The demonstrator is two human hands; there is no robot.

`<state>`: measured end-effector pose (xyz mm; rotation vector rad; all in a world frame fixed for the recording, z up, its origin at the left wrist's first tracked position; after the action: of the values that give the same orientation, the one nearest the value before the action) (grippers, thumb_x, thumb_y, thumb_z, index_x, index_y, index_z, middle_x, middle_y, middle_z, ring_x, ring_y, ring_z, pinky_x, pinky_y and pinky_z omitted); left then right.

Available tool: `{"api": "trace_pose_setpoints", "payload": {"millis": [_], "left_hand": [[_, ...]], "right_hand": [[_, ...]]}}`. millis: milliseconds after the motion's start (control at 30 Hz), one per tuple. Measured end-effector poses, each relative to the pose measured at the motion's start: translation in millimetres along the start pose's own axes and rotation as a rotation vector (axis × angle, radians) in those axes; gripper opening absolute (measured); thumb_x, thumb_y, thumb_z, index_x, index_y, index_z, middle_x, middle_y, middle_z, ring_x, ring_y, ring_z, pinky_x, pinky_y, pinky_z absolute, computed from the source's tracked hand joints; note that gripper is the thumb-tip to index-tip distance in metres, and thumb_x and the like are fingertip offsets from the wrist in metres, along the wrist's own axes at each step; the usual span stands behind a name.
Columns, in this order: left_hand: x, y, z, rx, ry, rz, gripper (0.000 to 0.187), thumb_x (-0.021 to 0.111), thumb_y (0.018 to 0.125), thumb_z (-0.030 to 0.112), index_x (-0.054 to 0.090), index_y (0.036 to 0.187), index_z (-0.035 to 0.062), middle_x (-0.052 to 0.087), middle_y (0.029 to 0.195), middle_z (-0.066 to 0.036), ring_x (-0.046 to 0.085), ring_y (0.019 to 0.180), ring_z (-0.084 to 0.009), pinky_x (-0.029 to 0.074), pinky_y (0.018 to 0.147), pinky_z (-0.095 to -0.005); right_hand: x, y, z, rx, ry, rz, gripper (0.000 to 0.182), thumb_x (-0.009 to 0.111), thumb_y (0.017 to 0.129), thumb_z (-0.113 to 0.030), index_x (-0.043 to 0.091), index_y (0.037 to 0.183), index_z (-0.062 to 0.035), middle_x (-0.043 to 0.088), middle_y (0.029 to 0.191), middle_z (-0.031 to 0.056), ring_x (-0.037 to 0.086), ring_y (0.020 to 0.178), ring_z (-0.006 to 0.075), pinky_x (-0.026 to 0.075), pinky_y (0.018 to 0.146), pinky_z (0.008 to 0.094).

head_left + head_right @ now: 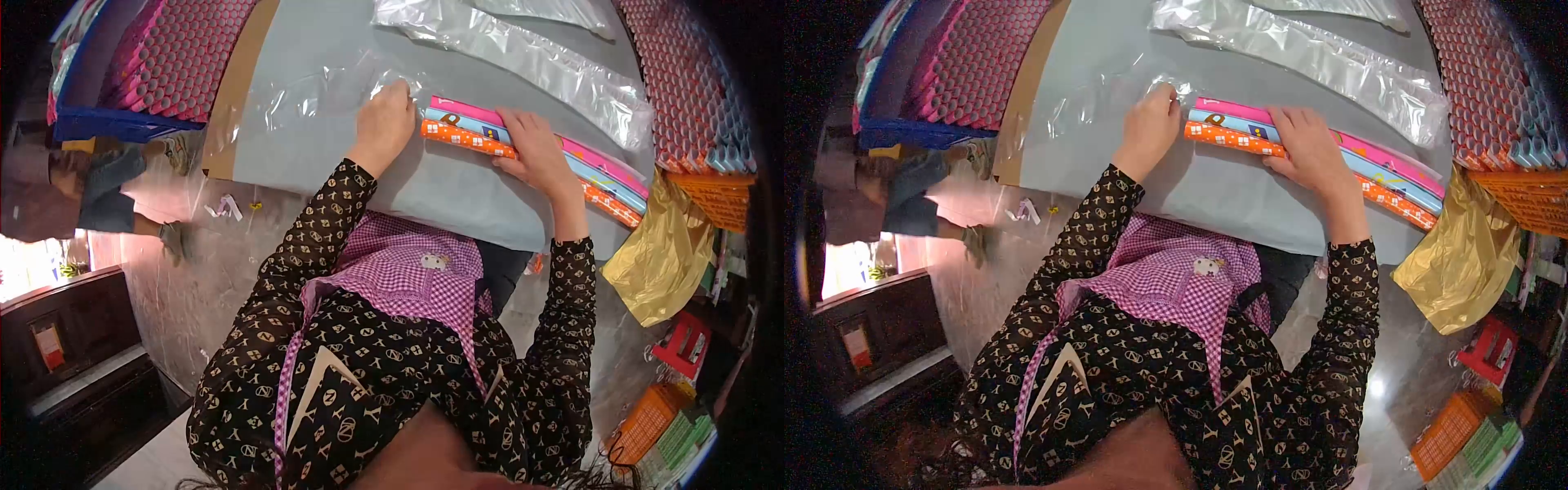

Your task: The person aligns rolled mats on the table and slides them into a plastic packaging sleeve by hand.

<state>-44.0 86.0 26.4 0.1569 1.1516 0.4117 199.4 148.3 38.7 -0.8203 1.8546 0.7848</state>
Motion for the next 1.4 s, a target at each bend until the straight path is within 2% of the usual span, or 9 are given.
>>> {"api": "trace_pose_setpoints", "payload": {"millis": [233,700,767,833,900,1200,1267,1367,1400], "left_hand": [[-3,-11,1,-0.015,-0.173,-0.036,0.016,0.056,0.084,0.004,0.057,0.1,-0.002,0.064,0.095,-0.025,0.062,0.09,-0.0412,0.049,0.077,-0.049],[-14,-16,17,-0.139,-0.356,-0.205,0.031,0.053,0.085,0.006,0.053,0.115,-0.0051,0.064,0.094,-0.027,0.063,0.089,-0.0421,0.049,0.079,-0.0487],[-7,-22,17,-0.01,-0.378,-0.074,0.035,0.053,0.087,0.009,0.051,0.12,-0.0028,0.063,0.093,-0.027,0.062,0.09,-0.0438,0.049,0.08,-0.05],[-12,-25,25,-0.054,-0.385,-0.173,0.04,0.051,0.09,0.012,0.045,0.128,0.0036,0.061,0.097,-0.027,0.06,0.091,-0.0466,0.048,0.08,-0.0515],[-4,-26,21,-0.054,-0.317,-0.272,0.038,0.048,0.09,0.011,0.044,0.128,0.0035,0.06,0.101,-0.027,0.059,0.093,-0.0464,0.048,0.078,-0.0526],[-10,-30,25,-0.05,-0.278,-0.235,0.045,0.051,0.088,0.008,0.043,0.132,0.0006,0.06,0.108,-0.026,0.06,0.094,-0.0442,0.048,0.08,-0.0519],[-15,-29,28,0.085,-0.275,-0.059,0.045,0.052,0.088,0.008,0.044,0.131,0.0003,0.061,0.108,-0.025,0.061,0.095,-0.0435,0.048,0.081,-0.0511],[-22,-27,36,-0.004,-0.186,-0.239,0.045,0.052,0.088,0.009,0.045,0.131,0.0008,0.061,0.11,-0.025,0.061,0.097,-0.0427,0.049,0.082,-0.0499],[-23,-26,35,0.041,-0.203,-0.182,0.043,0.053,0.087,0.009,0.045,0.129,0.0006,0.062,0.105,-0.025,0.061,0.093,-0.0435,0.049,0.079,-0.05]], "right_hand": [[3,2,2,-0.007,-0.019,0.011,0.076,0.075,0.071,-0.024,0.044,0.138,-0.0062,0.054,0.122,0.0149,0.049,0.114,0.0357,0.041,0.098,0.0441],[5,4,-4,0.014,-0.073,0.027,0.071,0.073,0.074,-0.025,0.045,0.135,-0.0029,0.055,0.122,0.0166,0.05,0.115,0.0361,0.041,0.099,0.044],[9,5,-3,0.048,-0.059,0.003,0.07,0.072,0.075,-0.025,0.045,0.135,-0.0013,0.055,0.123,0.0181,0.049,0.116,0.0376,0.041,0.1,0.0446],[-3,6,-13,0.013,-0.038,0.006,0.07,0.072,0.074,-0.024,0.045,0.133,0.0004,0.053,0.125,0.0187,0.049,0.114,0.0383,0.041,0.098,0.0448],[2,10,-8,0.022,-0.048,-0.041,0.072,0.074,0.072,-0.024,0.045,0.133,0.0011,0.053,0.124,0.0186,0.049,0.113,0.0381,0.041,0.097,0.0447],[5,14,-17,-0.05,-0.023,-0.011,0.074,0.076,0.07,-0.024,0.045,0.132,0.0014,0.053,0.122,0.0192,0.048,0.11,0.0381,0.041,0.097,0.0445],[14,16,-17,-0.07,-0.037,-0.051,0.073,0.075,0.071,-0.024,0.045,0.133,0.0011,0.053,0.122,0.019,0.049,0.111,0.0381,0.041,0.098,0.0446],[15,18,-25,-0.042,-0.034,-0.055,0.072,0.074,0.072,-0.024,0.045,0.133,0.0014,0.053,0.122,0.0191,0.049,0.111,0.0379,0.041,0.098,0.0451],[15,19,-25,-0.066,-0.031,-0.027,0.072,0.074,0.072,-0.024,0.045,0.133,0.0012,0.053,0.122,0.0189,0.049,0.112,0.0376,0.041,0.098,0.0451]]}}
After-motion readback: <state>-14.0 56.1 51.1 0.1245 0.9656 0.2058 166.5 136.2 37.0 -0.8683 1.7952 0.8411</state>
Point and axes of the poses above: each hand's wrist, its own y-axis towards the middle knuckle, its own x-axis out of the palm, z = x × y, the point moved 4 cm from there along y, towards the middle knuckle
